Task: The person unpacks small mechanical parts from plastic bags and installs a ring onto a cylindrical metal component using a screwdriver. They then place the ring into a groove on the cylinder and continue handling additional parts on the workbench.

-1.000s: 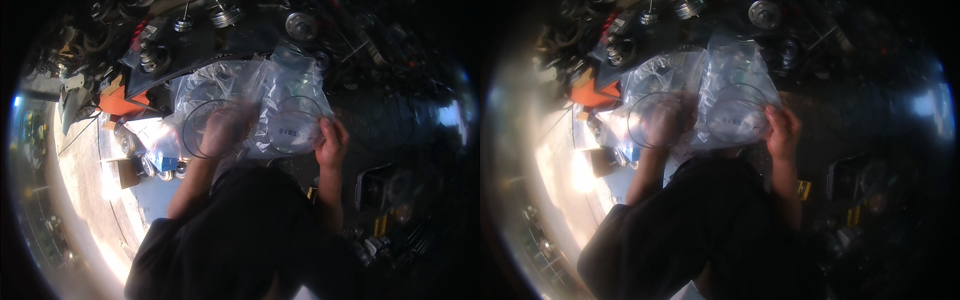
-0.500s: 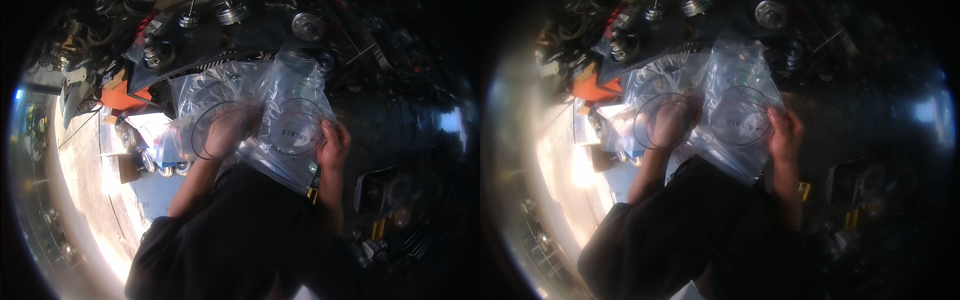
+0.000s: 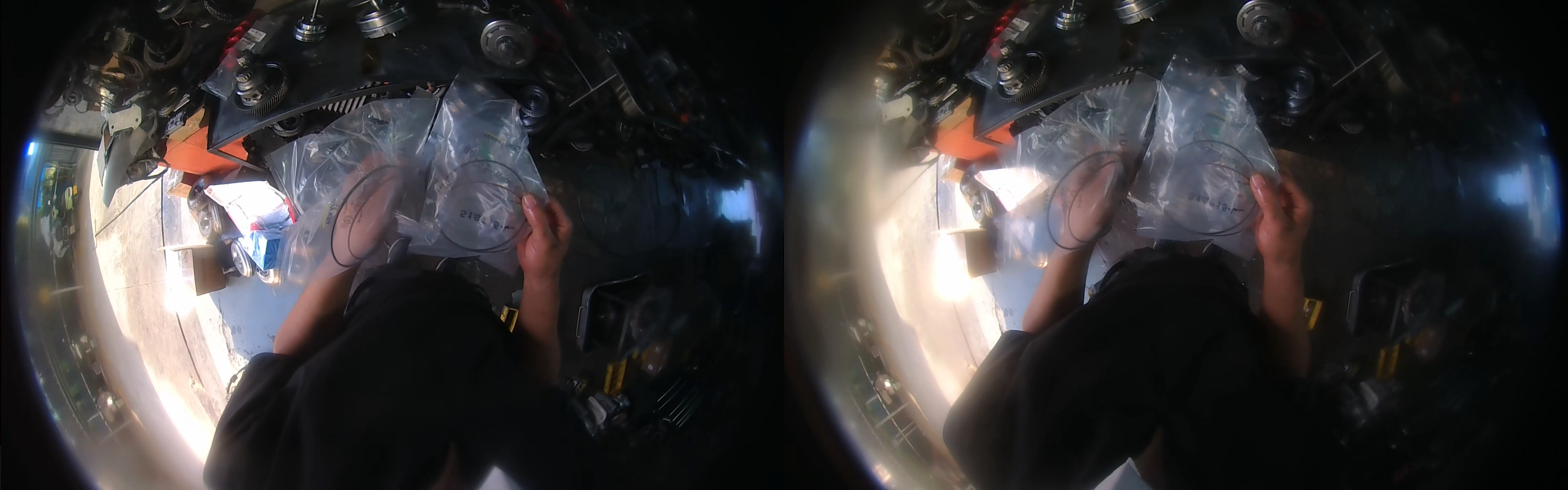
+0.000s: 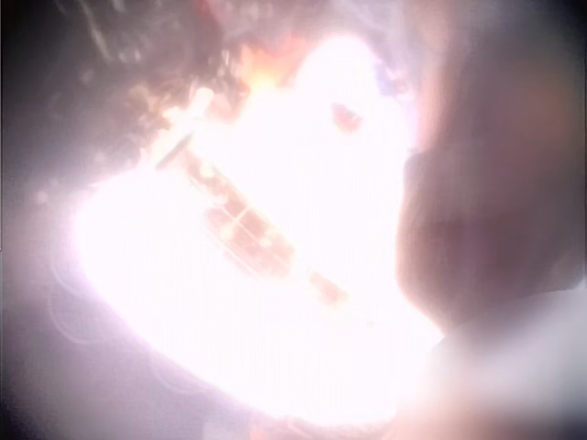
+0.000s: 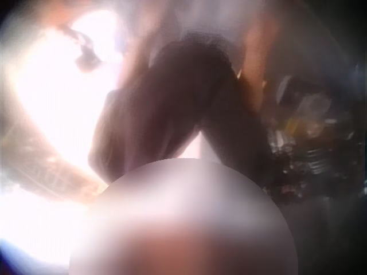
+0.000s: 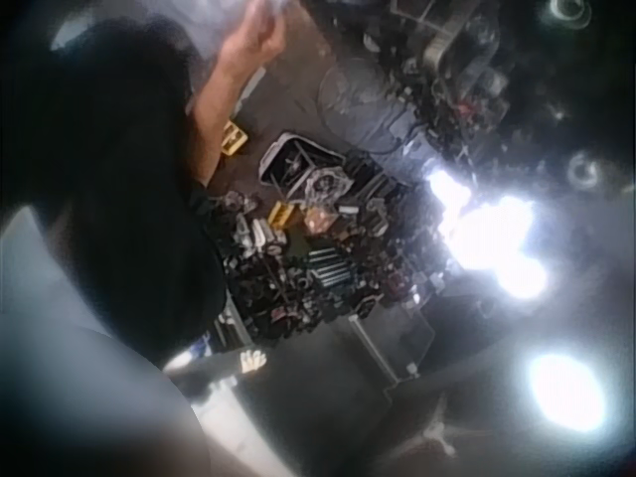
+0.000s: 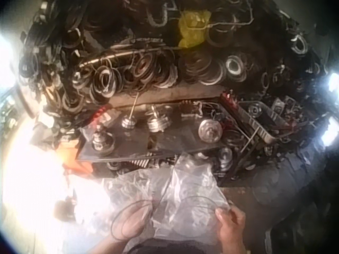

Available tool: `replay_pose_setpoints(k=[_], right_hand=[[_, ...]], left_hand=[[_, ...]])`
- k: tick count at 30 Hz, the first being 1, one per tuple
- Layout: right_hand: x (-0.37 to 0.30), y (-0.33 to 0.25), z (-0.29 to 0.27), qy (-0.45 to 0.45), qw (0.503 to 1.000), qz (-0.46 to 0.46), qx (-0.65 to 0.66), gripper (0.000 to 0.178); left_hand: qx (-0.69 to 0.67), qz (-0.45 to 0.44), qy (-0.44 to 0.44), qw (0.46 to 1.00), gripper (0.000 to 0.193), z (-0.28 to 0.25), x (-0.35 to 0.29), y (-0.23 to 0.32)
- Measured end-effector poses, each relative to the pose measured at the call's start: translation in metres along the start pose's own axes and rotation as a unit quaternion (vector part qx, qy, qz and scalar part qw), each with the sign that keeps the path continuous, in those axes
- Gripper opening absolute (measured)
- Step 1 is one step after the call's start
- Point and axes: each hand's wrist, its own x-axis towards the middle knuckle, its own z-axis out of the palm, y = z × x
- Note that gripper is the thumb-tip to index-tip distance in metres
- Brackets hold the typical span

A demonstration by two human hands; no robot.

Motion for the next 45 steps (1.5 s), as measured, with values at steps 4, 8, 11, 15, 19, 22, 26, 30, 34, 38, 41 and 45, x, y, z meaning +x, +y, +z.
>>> replay_pose_setpoints(k=[4,8,11,15,19,22,26,30,34,38,41,45], right_hand=[[0.001,0.001,-0.002,-0.002,1.000,0.005,-0.006,0.019],[0.003,0.003,-0.005,-0.002,1.000,0.005,-0.002,0.020],[0.005,0.004,-0.005,-0.008,1.000,0.011,0.012,0.021],[0.003,0.004,-0.003,0.000,1.000,0.021,0.017,0.021],[-0.001,0.004,-0.004,0.001,0.999,0.020,0.026,0.020],[-0.003,0.004,-0.007,0.009,0.999,0.017,0.035,0.019],[-0.005,0.006,-0.011,0.014,0.998,0.029,0.051,0.017],[-0.008,0.007,-0.012,0.019,0.997,0.039,0.056,0.016],[-0.010,0.007,-0.013,0.041,0.998,0.026,0.041,0.016],[-0.009,0.008,-0.015,0.038,0.998,0.028,0.036,0.014],[-0.007,0.009,-0.016,0.037,0.998,0.027,0.040,0.014],[-0.005,0.010,-0.017,0.051,0.997,0.032,0.040,0.014]], left_hand=[[0.029,-0.045,0.025,0.998,0.025,-0.003,-0.001,0.017],[0.110,0.043,0.046,0.992,0.025,-0.006,0.008,0.019],[0.122,0.038,0.010,0.992,0.025,-0.006,0.013,0.013],[-0.114,-0.125,-0.067,0.983,0.033,0.002,0.015,0.009],[-0.662,-0.253,-0.032,0.704,0.032,0.010,0.011,0.013],[-0.634,-0.288,-0.035,0.717,0.037,0.011,0.005,0.012],[-0.601,-0.271,-0.054,0.750,0.049,0.010,0.000,-0.001],[-0.228,-0.248,0.131,0.932,0.049,0.021,0.000,-0.010],[0.202,-0.334,0.104,0.915,0.052,0.007,0.001,-0.022],[0.198,-0.391,0.070,0.896,0.053,-0.007,0.000,-0.030],[0.136,-0.406,0.080,0.900,0.047,-0.017,0.000,-0.029],[0.008,-0.402,0.142,0.905,0.045,-0.026,0.004,-0.020]])
